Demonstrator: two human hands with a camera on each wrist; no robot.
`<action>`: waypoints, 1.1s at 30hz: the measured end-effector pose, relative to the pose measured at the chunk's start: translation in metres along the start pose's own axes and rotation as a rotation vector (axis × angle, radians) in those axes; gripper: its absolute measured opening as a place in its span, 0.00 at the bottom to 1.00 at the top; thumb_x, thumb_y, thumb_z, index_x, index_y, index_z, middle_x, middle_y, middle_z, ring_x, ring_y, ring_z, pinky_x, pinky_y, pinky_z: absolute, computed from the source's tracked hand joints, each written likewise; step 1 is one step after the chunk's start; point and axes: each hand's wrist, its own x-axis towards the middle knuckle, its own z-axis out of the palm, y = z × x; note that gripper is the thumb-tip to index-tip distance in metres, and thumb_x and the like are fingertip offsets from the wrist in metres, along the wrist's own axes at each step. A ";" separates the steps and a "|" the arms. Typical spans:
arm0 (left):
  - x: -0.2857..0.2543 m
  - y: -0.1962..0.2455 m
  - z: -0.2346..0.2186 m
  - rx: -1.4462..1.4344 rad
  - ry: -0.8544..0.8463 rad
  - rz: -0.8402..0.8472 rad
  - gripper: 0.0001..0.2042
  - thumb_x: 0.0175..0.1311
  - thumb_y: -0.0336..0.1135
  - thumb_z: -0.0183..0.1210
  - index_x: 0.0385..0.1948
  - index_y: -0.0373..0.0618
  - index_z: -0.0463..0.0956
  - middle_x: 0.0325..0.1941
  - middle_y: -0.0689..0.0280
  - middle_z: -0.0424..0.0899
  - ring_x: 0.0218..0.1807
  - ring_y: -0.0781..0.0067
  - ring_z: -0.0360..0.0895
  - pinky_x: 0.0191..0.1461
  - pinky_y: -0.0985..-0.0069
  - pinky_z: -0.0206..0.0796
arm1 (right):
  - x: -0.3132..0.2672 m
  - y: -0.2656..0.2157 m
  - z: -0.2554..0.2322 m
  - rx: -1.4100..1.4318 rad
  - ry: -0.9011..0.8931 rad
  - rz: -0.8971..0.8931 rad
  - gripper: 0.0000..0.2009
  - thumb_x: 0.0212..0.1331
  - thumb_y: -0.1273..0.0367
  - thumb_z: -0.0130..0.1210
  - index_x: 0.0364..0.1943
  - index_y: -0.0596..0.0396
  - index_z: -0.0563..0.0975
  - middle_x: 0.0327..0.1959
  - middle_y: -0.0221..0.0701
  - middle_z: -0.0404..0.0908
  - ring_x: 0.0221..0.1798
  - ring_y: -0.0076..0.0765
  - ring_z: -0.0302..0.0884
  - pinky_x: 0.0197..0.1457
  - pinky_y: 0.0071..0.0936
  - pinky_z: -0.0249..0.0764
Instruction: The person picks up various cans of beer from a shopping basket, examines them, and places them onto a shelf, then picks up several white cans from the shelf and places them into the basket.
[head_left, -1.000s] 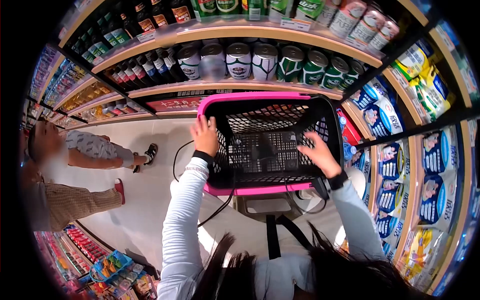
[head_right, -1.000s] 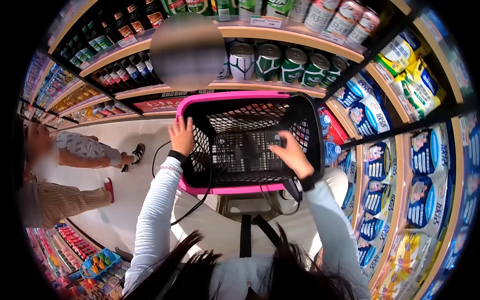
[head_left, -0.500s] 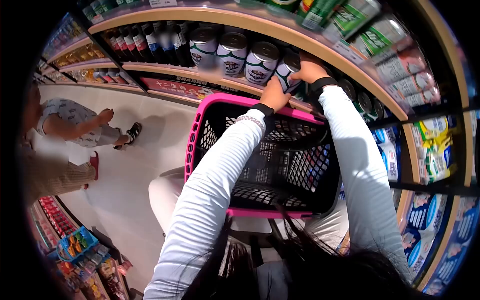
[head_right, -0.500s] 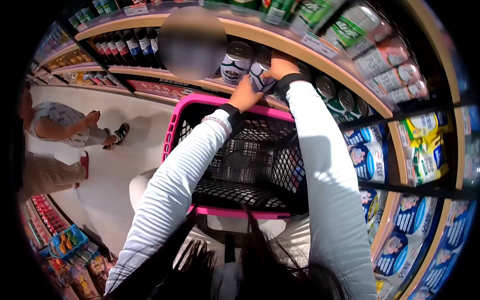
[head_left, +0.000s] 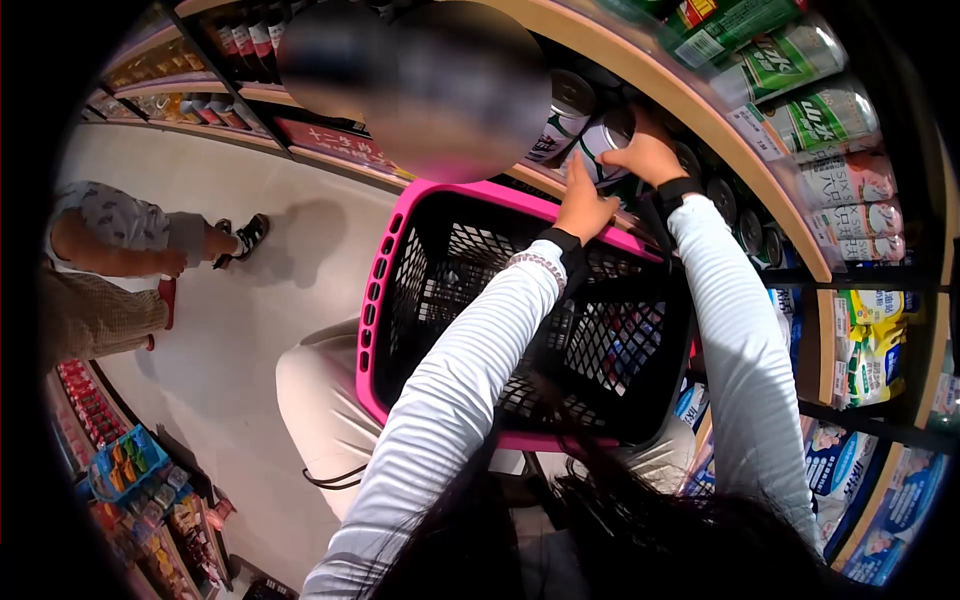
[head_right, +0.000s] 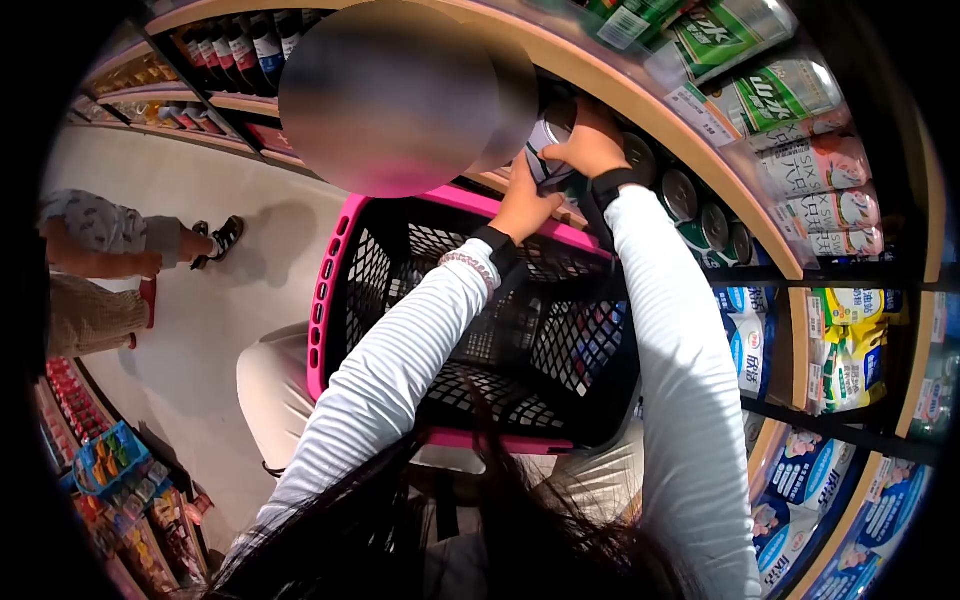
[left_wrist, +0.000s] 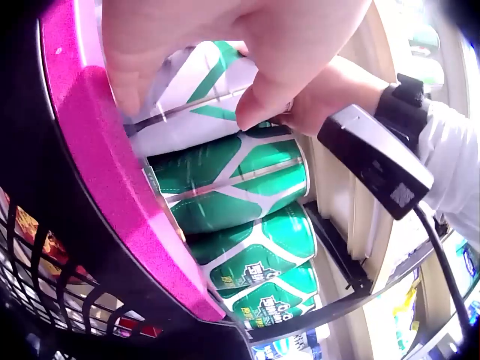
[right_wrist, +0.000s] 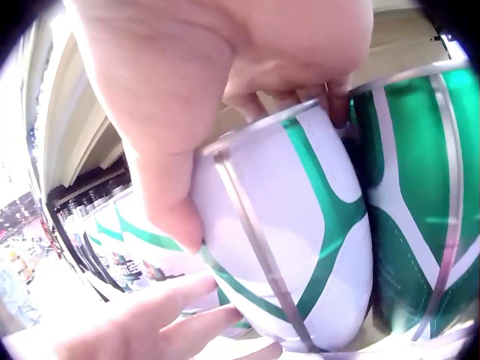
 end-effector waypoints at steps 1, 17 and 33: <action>0.002 -0.007 0.004 -0.039 0.030 0.033 0.45 0.44 0.27 0.63 0.64 0.33 0.40 0.62 0.44 0.56 0.65 0.52 0.54 0.65 0.68 0.52 | -0.009 -0.005 -0.001 -0.043 0.038 0.009 0.48 0.24 0.58 0.69 0.58 0.59 0.61 0.56 0.50 0.64 0.59 0.56 0.62 0.59 0.42 0.63; -0.088 0.078 -0.063 -1.031 -0.142 -0.506 0.33 0.63 0.63 0.40 0.62 0.48 0.52 0.63 0.61 0.58 0.60 0.60 0.62 0.57 0.62 0.61 | -0.173 -0.098 -0.085 0.096 0.356 -0.188 0.42 0.23 0.70 0.70 0.55 0.56 0.64 0.50 0.43 0.65 0.53 0.49 0.63 0.57 0.38 0.62; -0.321 0.181 -0.125 -0.950 -0.464 -0.636 0.26 0.67 0.54 0.41 0.60 0.47 0.60 0.61 0.61 0.68 0.61 0.64 0.65 0.63 0.63 0.57 | -0.444 -0.171 -0.157 0.603 0.293 -0.226 0.51 0.20 0.69 0.75 0.60 0.55 0.59 0.59 0.42 0.60 0.60 0.48 0.61 0.60 0.37 0.64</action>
